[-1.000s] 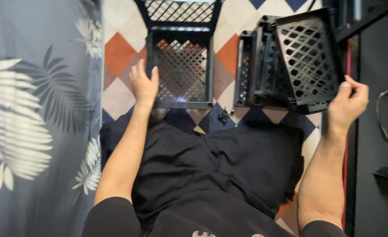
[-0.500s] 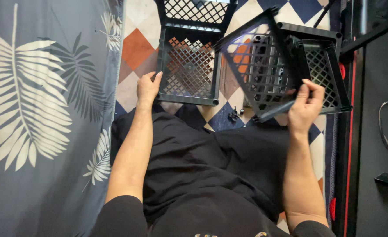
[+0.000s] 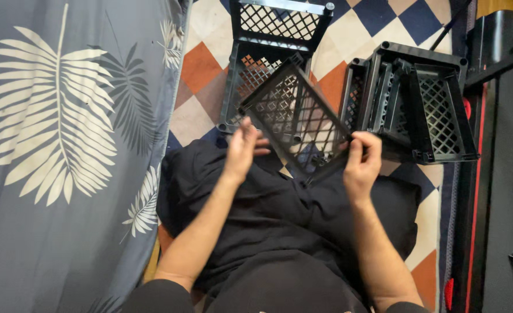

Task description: The person assembles a black plastic crate by connecting side panels and inserting corner connectors. They manipulate the panels and small plastic pieces by hand, aligning and snapping them together to form a complete crate.

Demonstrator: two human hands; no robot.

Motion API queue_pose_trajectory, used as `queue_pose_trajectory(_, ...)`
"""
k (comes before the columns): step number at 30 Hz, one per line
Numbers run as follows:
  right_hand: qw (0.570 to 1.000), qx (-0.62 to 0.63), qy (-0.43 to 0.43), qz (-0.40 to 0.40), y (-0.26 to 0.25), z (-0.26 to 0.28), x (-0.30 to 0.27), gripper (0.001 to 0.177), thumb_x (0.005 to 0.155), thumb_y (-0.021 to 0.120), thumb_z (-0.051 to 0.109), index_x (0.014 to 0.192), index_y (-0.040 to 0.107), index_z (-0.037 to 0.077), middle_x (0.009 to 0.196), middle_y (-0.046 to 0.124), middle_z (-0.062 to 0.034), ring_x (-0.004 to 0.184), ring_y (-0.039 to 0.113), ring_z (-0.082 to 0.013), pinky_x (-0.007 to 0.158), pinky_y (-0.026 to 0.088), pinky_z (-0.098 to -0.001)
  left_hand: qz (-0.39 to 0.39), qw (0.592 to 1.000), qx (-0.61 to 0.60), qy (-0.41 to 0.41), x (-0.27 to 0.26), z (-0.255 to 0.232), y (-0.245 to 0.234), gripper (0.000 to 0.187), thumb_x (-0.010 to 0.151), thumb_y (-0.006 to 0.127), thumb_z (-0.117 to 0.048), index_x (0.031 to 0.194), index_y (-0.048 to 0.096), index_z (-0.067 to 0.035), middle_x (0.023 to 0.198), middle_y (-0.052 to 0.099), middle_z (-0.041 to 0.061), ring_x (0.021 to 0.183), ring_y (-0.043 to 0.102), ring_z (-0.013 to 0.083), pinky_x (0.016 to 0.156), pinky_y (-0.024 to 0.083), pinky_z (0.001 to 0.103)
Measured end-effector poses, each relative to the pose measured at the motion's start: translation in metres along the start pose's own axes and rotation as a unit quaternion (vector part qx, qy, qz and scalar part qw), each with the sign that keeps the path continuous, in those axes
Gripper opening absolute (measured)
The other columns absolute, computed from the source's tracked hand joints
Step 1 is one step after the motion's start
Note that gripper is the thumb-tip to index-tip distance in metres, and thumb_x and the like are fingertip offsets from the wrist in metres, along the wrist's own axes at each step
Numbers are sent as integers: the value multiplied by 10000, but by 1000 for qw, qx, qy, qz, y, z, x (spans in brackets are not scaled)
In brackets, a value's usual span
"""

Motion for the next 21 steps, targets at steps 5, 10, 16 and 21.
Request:
queue_pose_trajectory(5, 987, -30, -58, 144, 24, 39, -42, 187, 1030, 586, 46, 1215, 605, 36, 1223, 585, -107, 1006, 654, -185, 876, 590, -308, -26, 996, -86, -14, -12, 18, 11, 224, 1045, 488, -252, 1155, 508, -58, 933, 695, 92, 666, 698, 186, 529, 584, 339)
queue_pose_trajectory(10, 929, -236, -188, 214, 26, 75, -17, 389, 1002, 676, 75, 1379, 581, 79, 1395, 569, -157, 1285, 602, -357, 1107, 512, -440, 58, 992, 12, -112, -1, 20, 2, 201, 1072, 440, -220, 1104, 555, -58, 877, 700, 103, 553, 619, 155, 424, 513, 307)
queue_pose_trajectory(16, 773, -399, -383, 311, 62, 98, -13, 467, 837, 702, 133, 1298, 638, 174, 1425, 606, -95, 1407, 464, -358, 1217, 258, -536, 178, 960, 81, -199, -20, 24, 23, 314, 1050, 475, -288, 1211, 610, -55, 875, 698, 92, 562, 610, 141, 464, 509, 301)
queue_pose_trajectory(21, 761, -442, -317, 355, 55, 89, 0, 376, 823, 735, 98, 1173, 624, 180, 1242, 667, 9, 1340, 563, -210, 1292, 265, -532, 99, 981, 139, -92, -10, -10, -10, 391, 1057, 499, -366, 1268, 645, -70, 1022, 765, 25, 797, 705, 88, 698, 570, 257)
Point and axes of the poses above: each hand's wrist, its own x-axis towards the middle knuckle, its own y-axis out of the palm, z = x × y, the point moved 6 cm from there along x, towards the middle knuckle
